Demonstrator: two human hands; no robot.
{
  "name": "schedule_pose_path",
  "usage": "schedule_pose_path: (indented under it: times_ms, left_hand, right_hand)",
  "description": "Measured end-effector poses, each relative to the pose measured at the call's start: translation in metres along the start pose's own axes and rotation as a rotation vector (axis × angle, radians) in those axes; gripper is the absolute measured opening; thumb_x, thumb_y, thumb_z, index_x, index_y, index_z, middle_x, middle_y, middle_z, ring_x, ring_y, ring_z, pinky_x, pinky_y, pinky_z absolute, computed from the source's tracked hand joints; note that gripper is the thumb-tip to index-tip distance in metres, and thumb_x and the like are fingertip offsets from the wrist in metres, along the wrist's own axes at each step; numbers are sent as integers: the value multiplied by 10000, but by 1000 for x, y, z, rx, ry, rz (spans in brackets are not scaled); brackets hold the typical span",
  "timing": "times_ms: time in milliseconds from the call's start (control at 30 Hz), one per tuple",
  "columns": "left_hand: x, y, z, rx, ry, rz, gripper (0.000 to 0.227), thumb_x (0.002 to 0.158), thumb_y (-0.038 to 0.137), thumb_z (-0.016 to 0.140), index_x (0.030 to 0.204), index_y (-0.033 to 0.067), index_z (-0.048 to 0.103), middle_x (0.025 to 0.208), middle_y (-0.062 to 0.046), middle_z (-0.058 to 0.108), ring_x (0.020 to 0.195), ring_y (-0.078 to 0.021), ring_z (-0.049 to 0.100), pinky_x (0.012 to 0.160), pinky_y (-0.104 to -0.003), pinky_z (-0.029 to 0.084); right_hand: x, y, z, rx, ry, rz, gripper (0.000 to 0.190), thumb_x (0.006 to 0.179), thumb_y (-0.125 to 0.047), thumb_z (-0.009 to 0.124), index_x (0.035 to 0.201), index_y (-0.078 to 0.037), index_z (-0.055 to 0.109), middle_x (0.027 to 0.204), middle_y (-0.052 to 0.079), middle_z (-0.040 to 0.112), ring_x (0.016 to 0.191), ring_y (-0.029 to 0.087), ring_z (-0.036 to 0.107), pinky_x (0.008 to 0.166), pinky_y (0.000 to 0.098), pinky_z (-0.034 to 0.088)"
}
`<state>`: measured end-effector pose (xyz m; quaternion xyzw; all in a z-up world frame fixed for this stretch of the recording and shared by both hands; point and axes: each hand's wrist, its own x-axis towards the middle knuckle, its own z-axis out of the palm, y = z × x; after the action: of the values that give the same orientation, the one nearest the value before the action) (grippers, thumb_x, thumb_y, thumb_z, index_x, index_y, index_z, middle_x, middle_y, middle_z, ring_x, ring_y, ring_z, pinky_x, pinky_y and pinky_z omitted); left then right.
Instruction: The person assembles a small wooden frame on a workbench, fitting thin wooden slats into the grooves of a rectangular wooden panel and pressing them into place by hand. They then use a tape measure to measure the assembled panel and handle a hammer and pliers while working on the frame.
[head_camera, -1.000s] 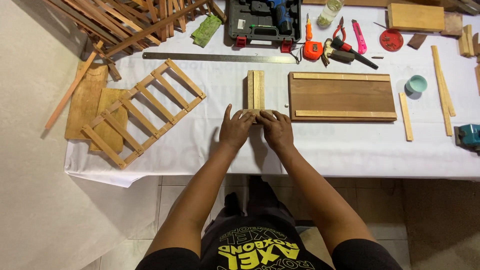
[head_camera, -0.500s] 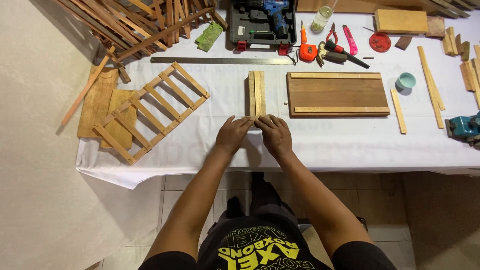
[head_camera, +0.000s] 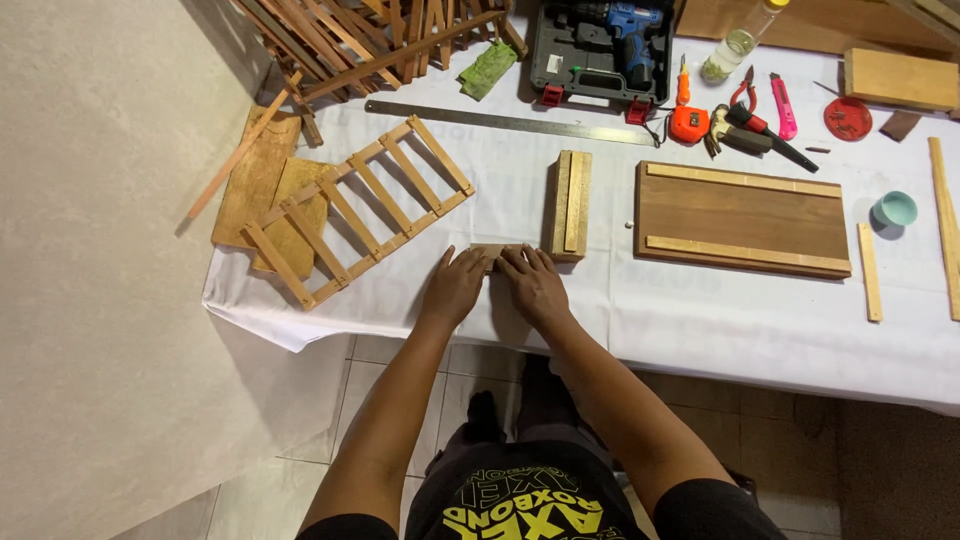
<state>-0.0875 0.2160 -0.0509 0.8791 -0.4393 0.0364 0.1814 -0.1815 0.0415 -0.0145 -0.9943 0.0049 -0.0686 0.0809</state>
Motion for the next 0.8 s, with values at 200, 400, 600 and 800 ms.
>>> schedule_pose_path:
  times_ms: [200, 400, 600, 800]
  left_hand:
    - [3, 5, -14, 84, -38, -42, 311, 1038, 268, 544, 1291, 133, 664, 1426, -26, 620, 1364, -258, 522, 1210, -573, 244]
    - [59, 35, -35, 39, 139, -23, 348, 986, 314, 599, 1287, 164, 688, 1357, -18, 654, 1296, -238, 564, 1196, -577, 237]
    - [143, 79, -36, -135, 122, -11, 263, 973, 279, 638, 1183, 144, 718, 1081, -30, 742, 1025, -204, 707, 1112, -504, 398]
    - [199, 112, -26, -130, -28, -181, 171, 906, 268, 730, 992, 121, 752, 919, -79, 741, 803, -288, 730, 795, -437, 559]
  right_hand:
    - [-1, -3, -1, -3, -53, 6, 456, 964, -146, 534, 1415, -151, 605, 1530, 68, 534, 1425, 353, 465, 1187, 499, 323]
    - [19, 6, -40, 15, 104, 68, 473, 905, -145, 607, 1375, -93, 623, 1483, 134, 574, 1356, 390, 497, 1084, 517, 390]
    - [35, 81, -78, -50, 216, 144, 444, 911, -114, 611, 1353, -122, 649, 1434, 116, 608, 1286, 337, 554, 1069, 462, 442]
    - [46, 128, -85, -6, 172, 181, 467, 853, -119, 645, 1319, -114, 668, 1388, 120, 638, 1252, 336, 568, 1035, 465, 434]
